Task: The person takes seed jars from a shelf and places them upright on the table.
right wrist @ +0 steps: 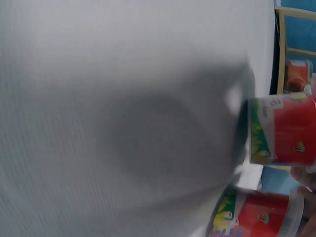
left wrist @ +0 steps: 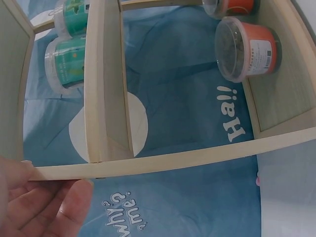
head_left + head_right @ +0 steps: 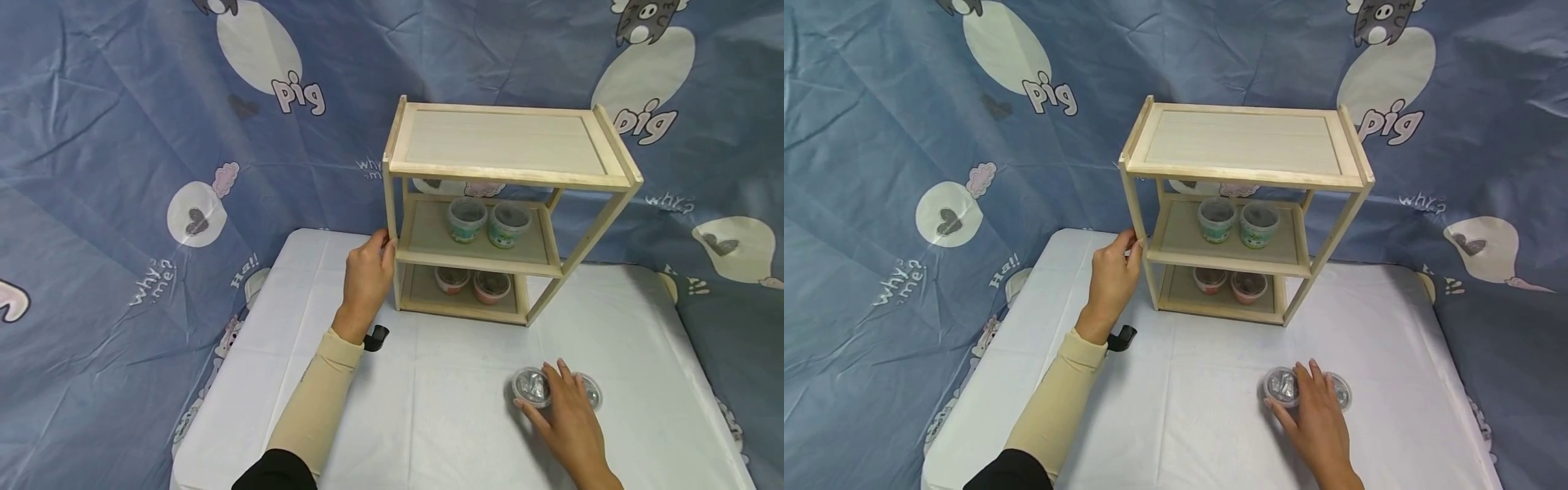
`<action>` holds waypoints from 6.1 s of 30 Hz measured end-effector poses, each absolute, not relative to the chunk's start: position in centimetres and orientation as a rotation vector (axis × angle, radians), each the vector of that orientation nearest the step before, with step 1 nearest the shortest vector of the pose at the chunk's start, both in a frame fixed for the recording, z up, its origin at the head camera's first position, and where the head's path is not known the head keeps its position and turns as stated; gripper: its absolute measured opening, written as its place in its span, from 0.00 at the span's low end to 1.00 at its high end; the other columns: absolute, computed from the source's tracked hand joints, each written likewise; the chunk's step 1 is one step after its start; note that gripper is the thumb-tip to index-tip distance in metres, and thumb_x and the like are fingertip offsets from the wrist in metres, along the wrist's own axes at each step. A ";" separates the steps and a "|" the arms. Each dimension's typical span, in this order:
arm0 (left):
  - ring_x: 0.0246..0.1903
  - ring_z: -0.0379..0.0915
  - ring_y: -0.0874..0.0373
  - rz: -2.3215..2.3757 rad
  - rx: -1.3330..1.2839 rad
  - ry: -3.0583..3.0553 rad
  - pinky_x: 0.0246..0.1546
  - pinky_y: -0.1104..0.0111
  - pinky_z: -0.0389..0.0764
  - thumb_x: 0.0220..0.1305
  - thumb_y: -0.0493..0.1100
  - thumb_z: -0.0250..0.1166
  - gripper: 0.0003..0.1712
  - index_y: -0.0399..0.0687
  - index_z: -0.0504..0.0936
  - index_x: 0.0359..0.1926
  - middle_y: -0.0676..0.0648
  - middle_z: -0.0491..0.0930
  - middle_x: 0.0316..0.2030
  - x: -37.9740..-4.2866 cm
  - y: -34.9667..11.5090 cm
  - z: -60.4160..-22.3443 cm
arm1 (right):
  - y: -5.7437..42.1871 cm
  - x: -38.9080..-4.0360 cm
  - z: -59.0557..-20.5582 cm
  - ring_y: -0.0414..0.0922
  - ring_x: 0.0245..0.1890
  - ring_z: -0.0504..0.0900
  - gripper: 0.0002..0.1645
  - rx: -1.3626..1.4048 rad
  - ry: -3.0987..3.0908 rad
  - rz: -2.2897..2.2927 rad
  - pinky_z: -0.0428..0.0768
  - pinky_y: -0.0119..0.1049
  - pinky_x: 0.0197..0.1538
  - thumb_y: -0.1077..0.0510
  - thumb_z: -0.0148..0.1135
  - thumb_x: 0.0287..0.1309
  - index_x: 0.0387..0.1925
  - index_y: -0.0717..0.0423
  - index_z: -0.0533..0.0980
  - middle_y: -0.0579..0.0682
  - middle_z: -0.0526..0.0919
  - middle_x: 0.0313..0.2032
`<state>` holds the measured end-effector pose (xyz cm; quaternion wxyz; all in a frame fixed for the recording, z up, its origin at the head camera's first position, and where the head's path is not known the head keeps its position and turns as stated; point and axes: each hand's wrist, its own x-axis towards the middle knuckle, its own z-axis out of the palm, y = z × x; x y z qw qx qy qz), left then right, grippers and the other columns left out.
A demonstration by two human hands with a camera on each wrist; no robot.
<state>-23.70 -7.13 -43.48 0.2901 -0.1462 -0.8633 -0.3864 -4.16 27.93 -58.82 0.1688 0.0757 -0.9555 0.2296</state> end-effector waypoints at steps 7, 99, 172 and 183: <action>0.34 0.88 0.46 -1.023 -0.385 -2.298 0.32 0.58 0.86 0.78 0.38 0.62 0.12 0.31 0.84 0.52 0.36 0.89 0.41 -23.7 -7.2 -43.6 | 28.4 -3.9 -58.7 0.71 0.71 0.64 0.49 0.175 -2.737 0.672 0.48 0.53 0.79 0.46 0.86 0.44 0.61 0.69 0.74 0.74 0.73 0.65; 0.35 0.87 0.47 -1.019 -0.379 -2.303 0.33 0.56 0.86 0.78 0.39 0.63 0.12 0.34 0.84 0.53 0.38 0.89 0.42 -23.7 -7.4 -43.8 | 23.0 -23.6 -40.5 0.61 0.80 0.52 0.66 0.352 -2.474 0.850 0.58 0.61 0.75 0.48 0.78 0.59 0.83 0.61 0.45 0.66 0.50 0.80; 0.35 0.87 0.49 -1.011 -0.419 -2.297 0.35 0.57 0.86 0.80 0.41 0.61 0.14 0.32 0.83 0.52 0.38 0.88 0.41 -24.0 -7.6 -43.8 | 22.2 -26.0 -43.6 0.58 0.58 0.82 0.43 0.033 -2.337 1.265 0.77 0.56 0.57 0.43 0.73 0.64 0.72 0.58 0.69 0.63 0.82 0.58; 0.38 0.88 0.47 -1.005 -0.421 -2.292 0.37 0.57 0.87 0.79 0.40 0.62 0.14 0.32 0.83 0.53 0.37 0.89 0.42 -23.9 -7.5 -43.9 | 22.4 -25.7 -43.8 0.51 0.62 0.81 0.37 0.080 -2.209 1.380 0.78 0.47 0.61 0.49 0.75 0.63 0.69 0.54 0.73 0.57 0.82 0.59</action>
